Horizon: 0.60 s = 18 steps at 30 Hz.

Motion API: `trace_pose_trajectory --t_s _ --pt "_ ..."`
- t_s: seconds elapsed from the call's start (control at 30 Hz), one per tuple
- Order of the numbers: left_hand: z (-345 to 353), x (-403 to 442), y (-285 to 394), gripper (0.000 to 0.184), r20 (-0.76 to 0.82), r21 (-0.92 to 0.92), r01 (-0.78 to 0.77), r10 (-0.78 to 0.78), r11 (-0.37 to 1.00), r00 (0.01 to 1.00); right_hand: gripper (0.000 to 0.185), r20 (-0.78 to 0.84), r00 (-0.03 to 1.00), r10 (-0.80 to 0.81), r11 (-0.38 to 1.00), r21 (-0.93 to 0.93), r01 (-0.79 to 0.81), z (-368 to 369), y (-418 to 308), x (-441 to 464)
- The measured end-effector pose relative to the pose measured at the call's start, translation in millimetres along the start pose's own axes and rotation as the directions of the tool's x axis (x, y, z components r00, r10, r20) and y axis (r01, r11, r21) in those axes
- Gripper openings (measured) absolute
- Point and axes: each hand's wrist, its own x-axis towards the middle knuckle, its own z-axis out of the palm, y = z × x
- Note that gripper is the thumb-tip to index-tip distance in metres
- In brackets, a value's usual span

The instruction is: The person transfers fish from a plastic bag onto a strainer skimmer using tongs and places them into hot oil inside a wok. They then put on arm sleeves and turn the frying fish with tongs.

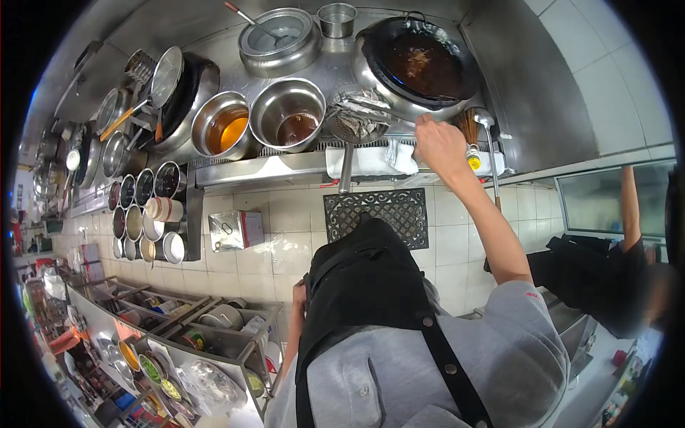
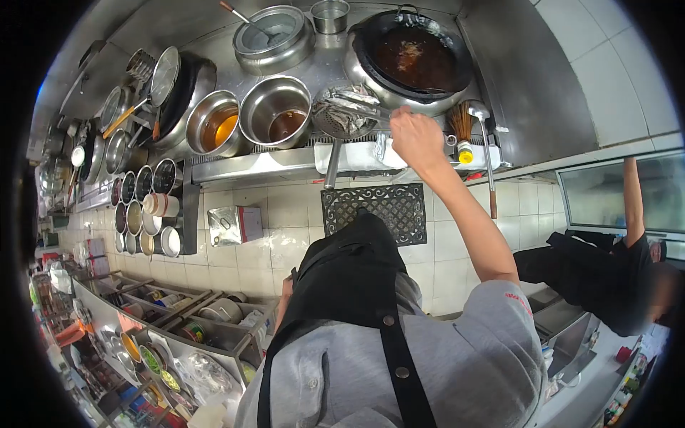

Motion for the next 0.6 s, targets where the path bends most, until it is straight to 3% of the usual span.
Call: trace_pose_trajectory --t_s 0.13,0.27,0.47,0.6 --pt "16.2 -15.4 25.2 0.039 -0.055 -0.175 0.0 -0.01 0.985 0.998 0.016 -0.052 0.997 -0.051 0.998 0.021 0.052 3.5 5.2 5.8" --pt "18.6 -6.2 8.4 0.04 -0.027 0.014 0.089 -0.089 0.996 0.996 0.015 -0.098 0.987 -0.126 0.992 -0.011 0.126 21.0 -6.5 20.5" --pt "20.1 -24.7 26.2 0.043 0.021 -0.122 0.182 -0.181 0.976 0.983 0.011 -0.126 0.977 -0.174 0.982 -0.099 0.162 54.2 -26.0 50.3" --pt "22.6 -36.0 42.2 0.044 -0.004 -0.103 0.164 -0.165 0.981 0.986 0.011 -0.187 0.958 -0.216 0.967 -0.176 0.184 62.6 -32.7 62.1"
